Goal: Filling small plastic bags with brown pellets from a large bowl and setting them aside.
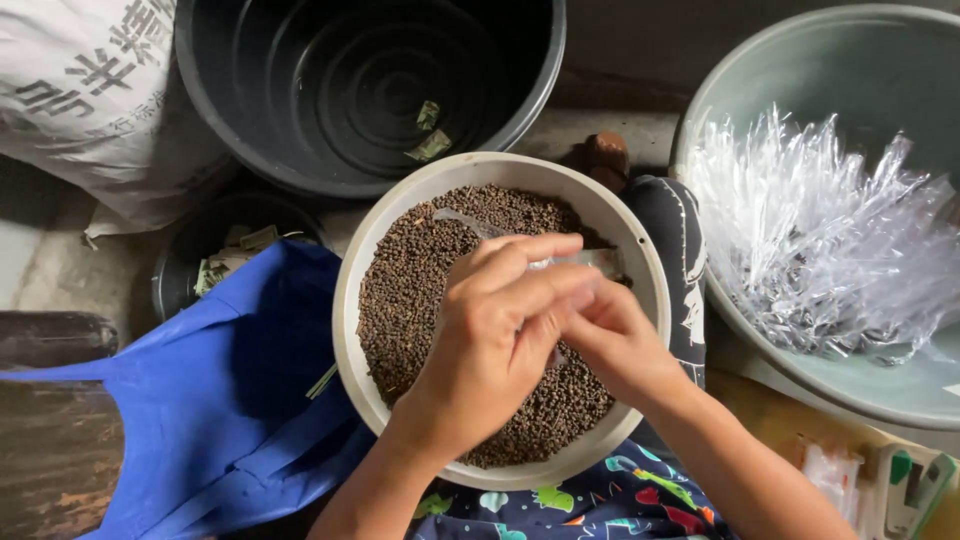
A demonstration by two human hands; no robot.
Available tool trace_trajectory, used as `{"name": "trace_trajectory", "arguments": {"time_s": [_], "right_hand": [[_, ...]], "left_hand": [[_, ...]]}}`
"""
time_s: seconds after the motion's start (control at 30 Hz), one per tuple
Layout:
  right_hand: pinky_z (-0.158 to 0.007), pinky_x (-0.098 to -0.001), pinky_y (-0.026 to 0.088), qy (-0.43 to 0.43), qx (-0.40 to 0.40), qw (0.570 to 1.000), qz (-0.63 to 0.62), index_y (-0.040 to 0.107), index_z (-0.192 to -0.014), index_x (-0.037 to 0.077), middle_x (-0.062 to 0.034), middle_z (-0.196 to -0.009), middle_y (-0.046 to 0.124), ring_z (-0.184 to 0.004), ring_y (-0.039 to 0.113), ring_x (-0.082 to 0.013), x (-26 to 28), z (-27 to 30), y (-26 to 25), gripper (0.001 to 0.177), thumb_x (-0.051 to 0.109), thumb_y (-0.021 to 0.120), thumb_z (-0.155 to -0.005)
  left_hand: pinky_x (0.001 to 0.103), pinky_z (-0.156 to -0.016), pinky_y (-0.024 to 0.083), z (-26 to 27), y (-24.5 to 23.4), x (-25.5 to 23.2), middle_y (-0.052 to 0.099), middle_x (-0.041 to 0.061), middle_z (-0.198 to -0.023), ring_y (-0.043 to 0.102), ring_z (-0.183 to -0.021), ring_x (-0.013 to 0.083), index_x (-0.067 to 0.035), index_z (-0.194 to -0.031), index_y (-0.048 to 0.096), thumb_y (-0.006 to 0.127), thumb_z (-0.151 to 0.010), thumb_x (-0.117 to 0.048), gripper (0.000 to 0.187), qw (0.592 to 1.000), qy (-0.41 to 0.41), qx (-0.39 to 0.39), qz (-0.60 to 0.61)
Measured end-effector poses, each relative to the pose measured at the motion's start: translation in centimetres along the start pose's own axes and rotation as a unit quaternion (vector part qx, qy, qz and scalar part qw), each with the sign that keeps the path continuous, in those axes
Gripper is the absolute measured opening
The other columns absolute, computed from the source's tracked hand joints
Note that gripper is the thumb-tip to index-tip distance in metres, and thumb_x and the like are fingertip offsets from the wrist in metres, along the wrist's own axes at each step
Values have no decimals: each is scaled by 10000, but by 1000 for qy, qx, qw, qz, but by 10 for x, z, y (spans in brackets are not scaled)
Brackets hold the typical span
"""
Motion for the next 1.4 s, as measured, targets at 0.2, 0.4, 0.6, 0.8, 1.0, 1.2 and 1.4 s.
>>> {"name": "trace_trajectory", "arguments": {"time_s": [0.2,0.4,0.6,0.8,1.0,1.2,1.4], "right_hand": [[-457,-239,514,87,106,945,296,692,-1082,19,-35,-655,677,-525,624,-97,2,-33,18,161,31,610,-944],[-518,-265,551,225,109,912,325,728,-932,26,-53,-742,710,-568,631,-136,-43,-15,24,166,135,608,-965],[-375,-312,434,185,-41,982,0,628,-917,-27,-121,-635,575,-455,502,-171,8,-7,-2,305,234,546,-1052],[-530,-224,525,-95,111,932,331,672,-938,54,-14,-725,671,-612,639,-92,96,4,17,261,222,497,-1035],[-887,-255,592,-224,15,946,233,657,-1192,58,-44,-998,599,-939,636,-134,97,11,-4,205,97,507,-1058],[-721,-342,564,-135,145,900,387,695,-978,35,-65,-949,570,-850,585,-207,10,-8,38,194,5,682,-787],[-613,-198,445,-263,-62,918,289,648,-922,74,3,-875,646,-675,514,-65,88,18,4,115,-40,644,-907]], "left_hand": [[201,-689,541,28,-72,-41,667,24,-1002,610,-751,67,-144,-937,647,839,-793,-4,278,943,-75,-59,318],[237,-746,602,39,-72,-27,645,29,-875,685,-788,122,-120,-1011,472,851,-697,94,536,942,-71,-151,292],[249,-712,593,80,-10,28,753,57,-873,702,-751,123,-61,-865,655,836,-750,50,242,936,-216,-63,271],[256,-689,612,73,18,27,765,53,-839,748,-736,139,-54,-966,634,879,-690,-39,370,966,-192,-50,163],[259,-794,633,28,-15,4,759,78,-868,742,-820,156,-3,-1090,586,822,-784,-3,386,987,-75,-99,101],[250,-757,582,11,-49,-46,701,101,-884,643,-771,150,-7,-987,576,838,-749,99,370,976,-31,-148,157],[248,-576,472,30,17,21,646,28,-844,579,-662,98,-26,-1142,574,610,-976,-255,285,932,-217,163,240]]}}
Point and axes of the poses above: each hand's wrist, its own z-axis away from the middle knuckle, its own y-axis out of the palm, x = y × z, the point moved 5 cm from there along -z, towards the middle knuckle
